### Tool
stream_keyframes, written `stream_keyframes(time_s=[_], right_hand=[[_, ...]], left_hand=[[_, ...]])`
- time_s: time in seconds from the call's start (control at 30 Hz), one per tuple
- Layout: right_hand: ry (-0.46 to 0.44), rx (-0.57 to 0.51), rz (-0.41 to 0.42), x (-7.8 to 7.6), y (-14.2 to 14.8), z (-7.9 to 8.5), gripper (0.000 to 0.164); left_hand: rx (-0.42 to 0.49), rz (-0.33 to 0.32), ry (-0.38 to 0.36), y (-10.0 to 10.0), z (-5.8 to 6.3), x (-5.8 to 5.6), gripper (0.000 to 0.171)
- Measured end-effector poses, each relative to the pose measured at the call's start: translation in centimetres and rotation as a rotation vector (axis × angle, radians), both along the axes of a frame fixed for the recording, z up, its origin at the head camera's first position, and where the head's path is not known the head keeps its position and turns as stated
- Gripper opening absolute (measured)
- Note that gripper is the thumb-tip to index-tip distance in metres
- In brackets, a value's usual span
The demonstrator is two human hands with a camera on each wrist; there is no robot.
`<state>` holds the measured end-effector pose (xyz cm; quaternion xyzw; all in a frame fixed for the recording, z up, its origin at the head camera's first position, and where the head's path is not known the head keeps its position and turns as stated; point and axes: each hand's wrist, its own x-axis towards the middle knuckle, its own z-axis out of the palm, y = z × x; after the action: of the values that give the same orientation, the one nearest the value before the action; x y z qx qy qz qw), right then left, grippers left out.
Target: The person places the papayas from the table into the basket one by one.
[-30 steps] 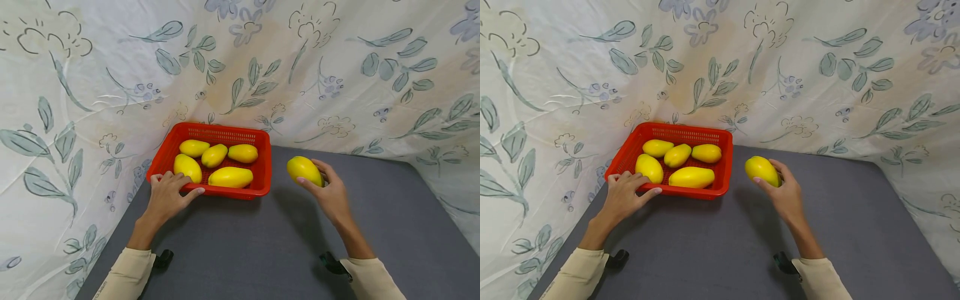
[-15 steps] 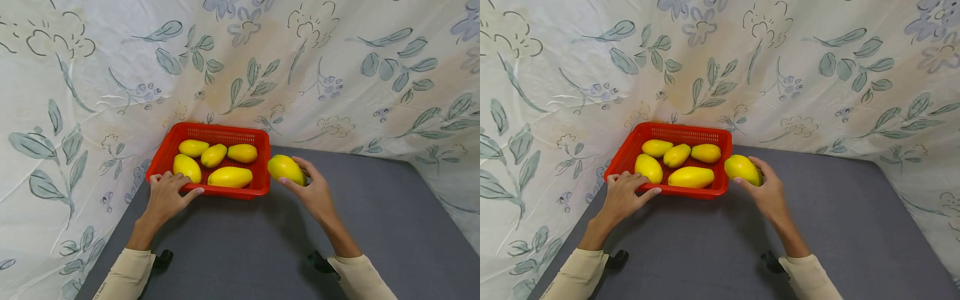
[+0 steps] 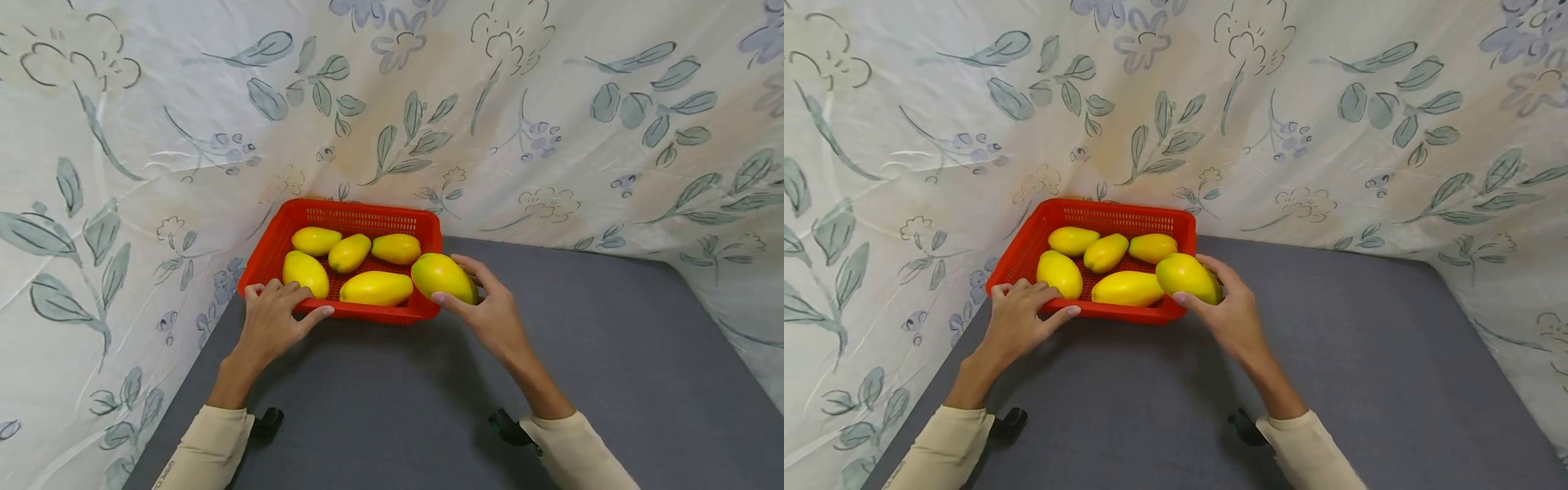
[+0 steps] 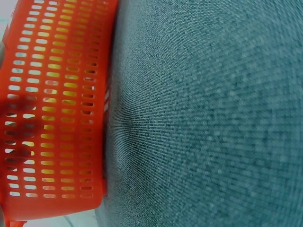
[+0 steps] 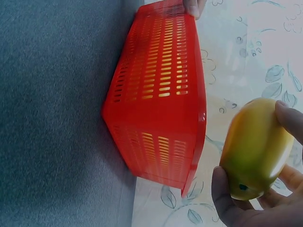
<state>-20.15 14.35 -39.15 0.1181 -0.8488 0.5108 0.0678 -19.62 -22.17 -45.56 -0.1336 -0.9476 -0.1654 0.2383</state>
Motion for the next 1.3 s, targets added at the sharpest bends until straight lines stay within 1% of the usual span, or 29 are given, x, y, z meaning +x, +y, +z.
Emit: stream_keyframes(time_s=[0.2,0.37,0.47,0.6,0.8,0.87,0.93,1.03,1.1,1.2,1.3], right_hand=[[0.036,-0.052,0.053,0.1,-0.2,0.1,0.077],[0.052,-0.092,0.035,0.3,0.1,-0.2,0.075],[0.047,-0.088,0.015,0.5,0.5,-0.4,0.074],[0.04,-0.052,-0.003,0.6,1.1,-0.8,0.07],[0.033,0.005,0.007,1.3,3.0,-1.6,0.062],[0.04,0.049,0.015,1.7,4.1,-2.0,0.059],[0.049,0.118,0.019,2.1,5.5,-2.3,0.055],[0.079,0.256,0.012,2.6,8.1,-2.8,0.05],[0.083,0.356,0.0,2.7,10.1,-2.9,0.049],[0.046,0.51,-0.019,2.5,13.1,-2.9,0.054],[-0.042,0.652,-0.028,1.8,15.8,-2.6,0.067]], left_hand=[[0.009,-0.008,0.012,0.0,0.1,0.0,0.049],[0.014,-0.019,0.013,0.0,0.2,0.1,0.049],[0.014,-0.023,0.011,0.0,0.1,0.1,0.049],[0.014,-0.024,0.012,-0.1,0.1,0.0,0.05],[0.007,-0.025,0.01,-0.1,0.1,0.0,0.049],[0.002,-0.023,0.0,-0.2,0.1,0.1,0.049],[-0.004,-0.017,-0.017,-0.2,0.2,0.2,0.05],[-0.026,-0.005,-0.059,-0.3,0.5,0.3,0.051],[-0.038,0.001,-0.091,-0.4,0.8,0.4,0.052],[-0.033,0.011,-0.114,-0.5,1.4,0.5,0.05],[-0.015,0.032,-0.103,-0.5,2.2,0.2,0.049]])
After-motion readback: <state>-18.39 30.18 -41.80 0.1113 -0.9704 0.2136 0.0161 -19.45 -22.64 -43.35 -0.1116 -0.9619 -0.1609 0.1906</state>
